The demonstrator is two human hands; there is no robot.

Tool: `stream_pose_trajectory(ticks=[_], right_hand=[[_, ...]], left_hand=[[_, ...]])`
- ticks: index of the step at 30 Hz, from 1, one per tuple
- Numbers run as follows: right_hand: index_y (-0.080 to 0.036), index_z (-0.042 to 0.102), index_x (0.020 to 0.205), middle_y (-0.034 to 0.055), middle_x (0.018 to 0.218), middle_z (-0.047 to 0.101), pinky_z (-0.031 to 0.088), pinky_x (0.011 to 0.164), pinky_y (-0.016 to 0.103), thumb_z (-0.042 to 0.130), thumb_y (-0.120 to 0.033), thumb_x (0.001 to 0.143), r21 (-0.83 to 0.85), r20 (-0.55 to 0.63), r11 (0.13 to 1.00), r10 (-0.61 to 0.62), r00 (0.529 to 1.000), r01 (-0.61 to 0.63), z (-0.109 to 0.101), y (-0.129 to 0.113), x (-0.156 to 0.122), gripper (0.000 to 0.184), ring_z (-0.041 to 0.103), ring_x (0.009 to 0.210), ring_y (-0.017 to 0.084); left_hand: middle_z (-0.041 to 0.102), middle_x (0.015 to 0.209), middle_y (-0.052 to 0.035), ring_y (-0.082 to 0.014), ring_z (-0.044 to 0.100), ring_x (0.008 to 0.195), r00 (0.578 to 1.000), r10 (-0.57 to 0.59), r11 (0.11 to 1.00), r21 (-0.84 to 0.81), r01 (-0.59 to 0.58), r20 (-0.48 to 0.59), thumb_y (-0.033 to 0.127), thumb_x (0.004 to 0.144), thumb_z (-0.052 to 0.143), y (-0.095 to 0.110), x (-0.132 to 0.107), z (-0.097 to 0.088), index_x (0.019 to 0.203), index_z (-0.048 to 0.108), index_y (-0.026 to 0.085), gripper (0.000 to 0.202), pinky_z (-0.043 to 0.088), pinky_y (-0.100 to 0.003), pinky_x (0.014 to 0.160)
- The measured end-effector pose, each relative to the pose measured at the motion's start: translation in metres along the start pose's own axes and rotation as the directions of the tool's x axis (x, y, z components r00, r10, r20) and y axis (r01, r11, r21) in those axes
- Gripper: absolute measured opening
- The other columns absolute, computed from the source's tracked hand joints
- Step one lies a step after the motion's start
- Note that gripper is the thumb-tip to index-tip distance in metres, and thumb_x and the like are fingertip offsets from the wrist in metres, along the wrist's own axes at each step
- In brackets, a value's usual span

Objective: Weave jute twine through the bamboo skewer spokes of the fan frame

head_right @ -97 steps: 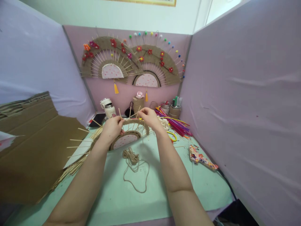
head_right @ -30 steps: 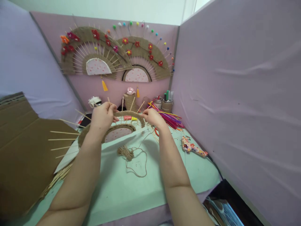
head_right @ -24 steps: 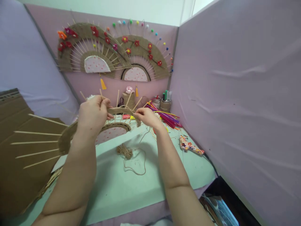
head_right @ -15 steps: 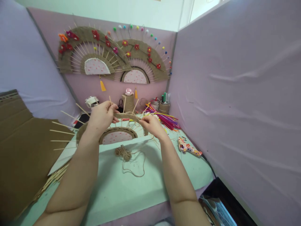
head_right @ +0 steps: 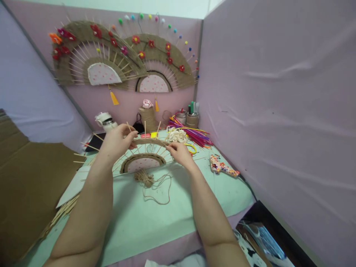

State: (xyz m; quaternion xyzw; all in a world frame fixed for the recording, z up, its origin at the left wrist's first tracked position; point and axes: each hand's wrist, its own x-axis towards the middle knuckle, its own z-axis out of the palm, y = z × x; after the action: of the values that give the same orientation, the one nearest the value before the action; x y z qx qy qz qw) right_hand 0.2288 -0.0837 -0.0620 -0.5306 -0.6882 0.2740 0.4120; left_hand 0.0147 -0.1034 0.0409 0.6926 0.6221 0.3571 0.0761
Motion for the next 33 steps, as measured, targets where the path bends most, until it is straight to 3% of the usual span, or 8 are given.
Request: stream_pose_trajectory(ticks=[2,4,6,10,16,20,25,33], right_hand=[[-0.016,0.062,0.068,-0.0015,0.054,0.054,0.033,0.055,0.022,0.053,-0.04,0.079,-0.014,-0.009,1.0,-0.009,1.0,0.009,0.0,0.001,0.0,0.028,0.046,0.053,0.011],[-0.015,0.063,0.068,-0.0013,0.055,0.055,0.033,0.055,0.022,0.053,-0.04,0.08,-0.022,-0.013,1.0,-0.017,1.0,0.017,0.0,0.002,0.0,0.028,0.047,0.053,0.011],[-0.015,0.064,0.069,-0.0011,0.054,0.055,0.033,0.055,0.022,0.053,-0.039,0.08,-0.027,-0.015,0.999,-0.021,1.0,0.02,-0.001,0.003,0.001,0.028,0.046,0.054,0.011],[-0.015,0.064,0.069,-0.0008,0.056,0.055,0.032,0.056,0.022,0.052,-0.037,0.08,-0.028,-0.02,0.999,-0.032,0.999,0.031,-0.002,0.003,0.001,0.028,0.046,0.055,0.011],[-0.015,0.065,0.069,-0.0009,0.056,0.056,0.031,0.056,0.022,0.053,-0.037,0.08,-0.059,-0.028,0.998,-0.028,0.999,0.027,-0.003,0.003,0.001,0.028,0.046,0.056,0.011],[-0.015,0.066,0.071,0.0001,0.058,0.059,0.031,0.057,0.023,0.053,-0.037,0.08,-0.074,-0.04,0.997,-0.015,0.999,0.012,-0.004,0.005,0.002,0.027,0.048,0.058,0.012],[-0.016,0.065,0.071,0.0,0.059,0.06,0.032,0.056,0.023,0.052,-0.038,0.08,-0.034,-0.047,0.999,0.001,0.999,-0.002,-0.007,0.009,0.004,0.028,0.049,0.058,0.012],[-0.016,0.061,0.065,-0.0013,0.055,0.053,0.032,0.053,0.023,0.053,-0.04,0.077,0.121,-0.143,0.992,0.062,0.988,-0.044,-0.009,0.01,0.005,0.029,0.044,0.053,0.011]], left_hand=[[0.067,0.091,-0.004,-0.0166,0.063,0.068,0.977,0.081,0.994,0.086,-0.065,-0.199,0.032,0.081,0.057,0.007,-0.007,0.001,0.098,0.055,0.018,0.023,0.047,-0.034,0.076],[0.062,0.1,-0.0062,-0.0163,0.061,0.072,0.909,0.175,0.982,0.139,-0.131,-0.379,0.029,0.08,0.059,0.016,-0.015,0.007,0.103,0.051,0.018,0.027,0.046,-0.035,0.08],[0.058,0.101,-0.0068,-0.0147,0.059,0.072,0.864,0.265,0.964,0.133,-0.23,-0.428,0.027,0.083,0.056,0.027,-0.024,0.017,0.1,0.05,0.018,0.021,0.047,-0.032,0.076],[0.053,0.109,-0.0093,-0.0161,0.059,0.087,0.868,0.414,0.91,0.09,-0.405,-0.275,0.022,0.087,0.048,0.044,-0.037,0.043,0.102,0.05,0.018,0.016,0.048,-0.026,0.069],[0.056,0.122,-0.0175,-0.0252,0.061,0.099,0.964,0.263,0.945,0.206,-0.252,-0.028,0.019,0.088,0.045,0.035,-0.031,0.068,0.138,0.03,0.012,0.052,0.048,-0.035,0.076],[0.064,0.113,-0.0162,-0.0259,0.063,0.096,0.957,0.248,0.907,0.31,-0.285,0.152,0.017,0.091,0.038,0.022,-0.021,0.073,0.135,0.039,0.012,0.044,0.045,-0.035,0.078],[0.07,0.094,-0.0114,-0.0237,0.065,0.085,0.961,0.225,0.913,0.309,-0.265,0.16,0.021,0.092,0.035,0.018,-0.014,0.073,0.104,0.061,0.015,0.029,0.043,-0.031,0.07],[0.07,0.084,-0.009,-0.0212,0.064,0.081,0.972,0.189,0.943,0.25,-0.22,0.14,0.024,0.092,0.036,0.02,-0.012,0.071,0.103,0.063,0.015,0.03,0.041,-0.029,0.071]])
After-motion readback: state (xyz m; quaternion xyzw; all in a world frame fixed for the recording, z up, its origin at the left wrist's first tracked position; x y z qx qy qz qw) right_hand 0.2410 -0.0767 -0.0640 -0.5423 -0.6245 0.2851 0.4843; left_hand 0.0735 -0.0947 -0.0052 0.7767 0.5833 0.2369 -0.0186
